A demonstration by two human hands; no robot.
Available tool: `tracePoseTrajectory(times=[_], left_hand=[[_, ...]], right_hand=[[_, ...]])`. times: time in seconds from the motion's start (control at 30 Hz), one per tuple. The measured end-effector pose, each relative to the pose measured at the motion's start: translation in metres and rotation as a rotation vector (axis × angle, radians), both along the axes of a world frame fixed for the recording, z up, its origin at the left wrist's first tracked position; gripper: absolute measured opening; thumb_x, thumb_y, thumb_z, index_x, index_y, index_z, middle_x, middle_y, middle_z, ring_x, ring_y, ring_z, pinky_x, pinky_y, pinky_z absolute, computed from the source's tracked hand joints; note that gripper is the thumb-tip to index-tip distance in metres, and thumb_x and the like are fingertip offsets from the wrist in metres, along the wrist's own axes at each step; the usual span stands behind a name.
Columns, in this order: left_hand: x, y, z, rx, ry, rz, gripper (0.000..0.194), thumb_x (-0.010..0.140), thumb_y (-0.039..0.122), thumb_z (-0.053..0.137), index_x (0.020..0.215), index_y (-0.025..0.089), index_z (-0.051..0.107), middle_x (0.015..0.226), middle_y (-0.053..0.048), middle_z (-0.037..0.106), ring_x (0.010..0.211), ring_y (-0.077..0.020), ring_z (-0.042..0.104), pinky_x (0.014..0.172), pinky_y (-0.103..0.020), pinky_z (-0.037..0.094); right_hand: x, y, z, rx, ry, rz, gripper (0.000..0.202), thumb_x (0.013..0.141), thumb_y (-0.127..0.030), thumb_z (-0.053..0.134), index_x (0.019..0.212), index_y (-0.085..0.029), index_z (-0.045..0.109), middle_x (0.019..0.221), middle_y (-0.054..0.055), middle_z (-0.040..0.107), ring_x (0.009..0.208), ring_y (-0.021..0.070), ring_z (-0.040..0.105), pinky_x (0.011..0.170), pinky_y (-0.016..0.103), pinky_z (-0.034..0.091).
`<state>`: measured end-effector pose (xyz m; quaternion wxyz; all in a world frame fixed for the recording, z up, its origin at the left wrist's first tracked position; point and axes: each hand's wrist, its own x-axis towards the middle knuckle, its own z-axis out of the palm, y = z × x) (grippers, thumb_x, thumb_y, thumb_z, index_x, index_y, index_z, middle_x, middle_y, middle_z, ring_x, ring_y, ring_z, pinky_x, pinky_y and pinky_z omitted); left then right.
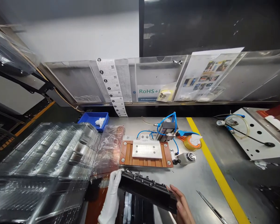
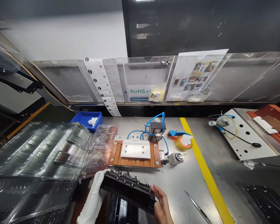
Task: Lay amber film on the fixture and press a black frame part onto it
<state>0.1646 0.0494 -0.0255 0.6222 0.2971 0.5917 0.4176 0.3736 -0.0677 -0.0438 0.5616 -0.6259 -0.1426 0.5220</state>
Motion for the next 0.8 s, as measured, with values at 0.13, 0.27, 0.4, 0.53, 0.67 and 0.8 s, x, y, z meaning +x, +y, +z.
tracePoseTrajectory(times=[0.13, 0.27, 0.4, 0.53, 0.67, 0.8], left_hand=[[-0.001, 0.002, 0.019, 0.195, 0.116, -0.116, 0.019, 0.086, 0.04, 0.059, 0.1, 0.027, 0.061, 0.112, 0.0, 0.063, 0.119, -0.0201, 0.052, 0.115, -0.031, 0.031], [-0.003, 0.011, 0.042, 0.24, 0.264, -0.212, 0.029, 0.087, 0.045, 0.057, 0.111, 0.03, 0.06, 0.125, -0.002, 0.059, 0.122, -0.0222, 0.052, 0.113, -0.035, 0.034], [-0.001, 0.008, 0.065, 0.485, 0.617, -0.397, 0.032, 0.075, 0.038, 0.074, 0.106, 0.033, 0.071, 0.116, -0.004, 0.067, 0.111, -0.028, 0.059, 0.11, -0.04, 0.036], [0.029, -0.013, 0.082, 0.323, 0.491, -1.087, 0.033, 0.078, 0.043, 0.069, 0.107, 0.028, 0.074, 0.107, -0.015, 0.072, 0.098, -0.04, 0.065, 0.106, -0.061, 0.035], [0.064, -0.032, 0.074, 0.245, 0.484, -1.061, 0.028, 0.086, 0.036, 0.055, 0.095, 0.022, 0.077, 0.099, -0.026, 0.07, 0.095, -0.0512, 0.064, 0.097, -0.083, 0.021], [0.066, -0.031, 0.064, 0.25, 0.387, -0.79, 0.01, 0.075, 0.029, 0.069, 0.083, 0.029, 0.075, 0.094, -0.018, 0.074, 0.098, -0.045, 0.066, 0.11, -0.071, 0.015]], right_hand=[[0.004, -0.001, 0.025, 0.039, -0.127, 0.21, 0.083, 0.072, -0.081, 0.051, 0.133, -0.025, 0.053, 0.137, 0.015, 0.058, 0.134, 0.0334, 0.045, 0.109, 0.048, 0.038], [0.002, -0.001, 0.042, 0.036, -0.27, 0.238, 0.06, 0.081, -0.069, 0.052, 0.125, -0.029, 0.062, 0.136, 0.008, 0.06, 0.129, 0.0308, 0.05, 0.107, 0.041, 0.042], [-0.001, 0.001, 0.043, 0.076, -0.487, 0.219, 0.054, 0.086, -0.063, 0.049, 0.125, -0.028, 0.061, 0.132, 0.007, 0.06, 0.126, 0.0282, 0.051, 0.105, 0.035, 0.043], [-0.006, 0.007, 0.041, 0.1, -0.576, 0.217, 0.051, 0.087, -0.061, 0.05, 0.126, -0.03, 0.06, 0.131, 0.005, 0.058, 0.125, 0.0261, 0.051, 0.106, 0.033, 0.041], [-0.011, 0.009, 0.042, 0.068, -0.629, 0.242, 0.053, 0.087, -0.062, 0.048, 0.129, -0.03, 0.058, 0.134, 0.006, 0.054, 0.126, 0.0283, 0.049, 0.106, 0.037, 0.039], [-0.01, 0.004, 0.042, 0.044, -0.635, 0.267, 0.057, 0.086, -0.065, 0.046, 0.129, -0.029, 0.058, 0.134, 0.008, 0.053, 0.128, 0.0294, 0.047, 0.108, 0.039, 0.035]])
